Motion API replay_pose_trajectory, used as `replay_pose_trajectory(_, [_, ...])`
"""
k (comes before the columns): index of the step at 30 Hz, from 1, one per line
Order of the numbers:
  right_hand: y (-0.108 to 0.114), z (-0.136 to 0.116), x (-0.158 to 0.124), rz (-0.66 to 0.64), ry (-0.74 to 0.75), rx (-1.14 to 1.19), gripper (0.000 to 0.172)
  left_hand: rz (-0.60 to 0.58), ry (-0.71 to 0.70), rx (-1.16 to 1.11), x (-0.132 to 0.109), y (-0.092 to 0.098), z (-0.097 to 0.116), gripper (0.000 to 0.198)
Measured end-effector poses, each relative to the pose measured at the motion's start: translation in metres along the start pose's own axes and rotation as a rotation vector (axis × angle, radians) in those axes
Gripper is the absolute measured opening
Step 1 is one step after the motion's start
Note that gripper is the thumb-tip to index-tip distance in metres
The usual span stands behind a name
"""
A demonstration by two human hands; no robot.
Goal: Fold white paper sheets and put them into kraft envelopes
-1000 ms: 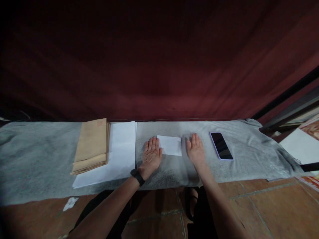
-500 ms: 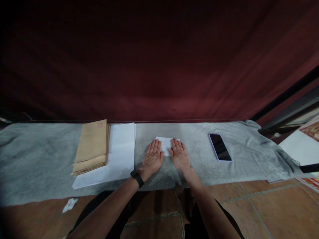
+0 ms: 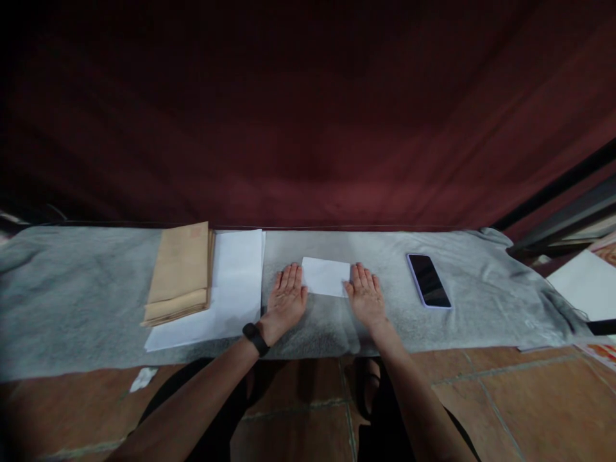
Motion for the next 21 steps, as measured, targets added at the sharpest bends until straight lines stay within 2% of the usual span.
replay_pose_trajectory(2, [0.006,-0.004,0.0,0.022,-0.005,0.024,0.061,0.013,-0.022,0.003,0.0,0.006,0.005,0.059])
replay_pose_trajectory(4, [0.01,-0.018,-0.002,0.007,0.049,0.06,0.059,0.009,-0.125,-0.017,0.001,0.011,0.021,0.057])
replay_pose_trajectory(7, [0.01,-0.05,-0.012,-0.09,0.209,0.113,0.058,-0.058,-0.31,-0.049,-0.001,0.011,0.049,0.051])
replay_pose_trajectory(9, [0.009,-0.064,-0.019,-0.149,0.281,0.128,0.058,-0.118,-0.366,-0.037,-0.002,0.011,0.058,0.049])
replay_pose_trajectory(15, [0.01,-0.065,-0.02,-0.182,0.317,0.11,0.058,-0.197,-0.418,0.014,0.0,0.019,0.06,0.05])
replay_pose_trajectory(21, [0.014,-0.067,-0.017,-0.199,0.326,0.09,0.056,-0.161,-0.385,0.004,0.004,0.021,0.056,0.049])
Point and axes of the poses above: each hand's wrist, its own x-axis towards the middle knuckle, its own y-axis out of the back of the hand, z = x × y, the point moved 10 cm from there along x, towards the middle knuckle, and after that the axes turned 11 degrees about -y, right-handed, at the moved point
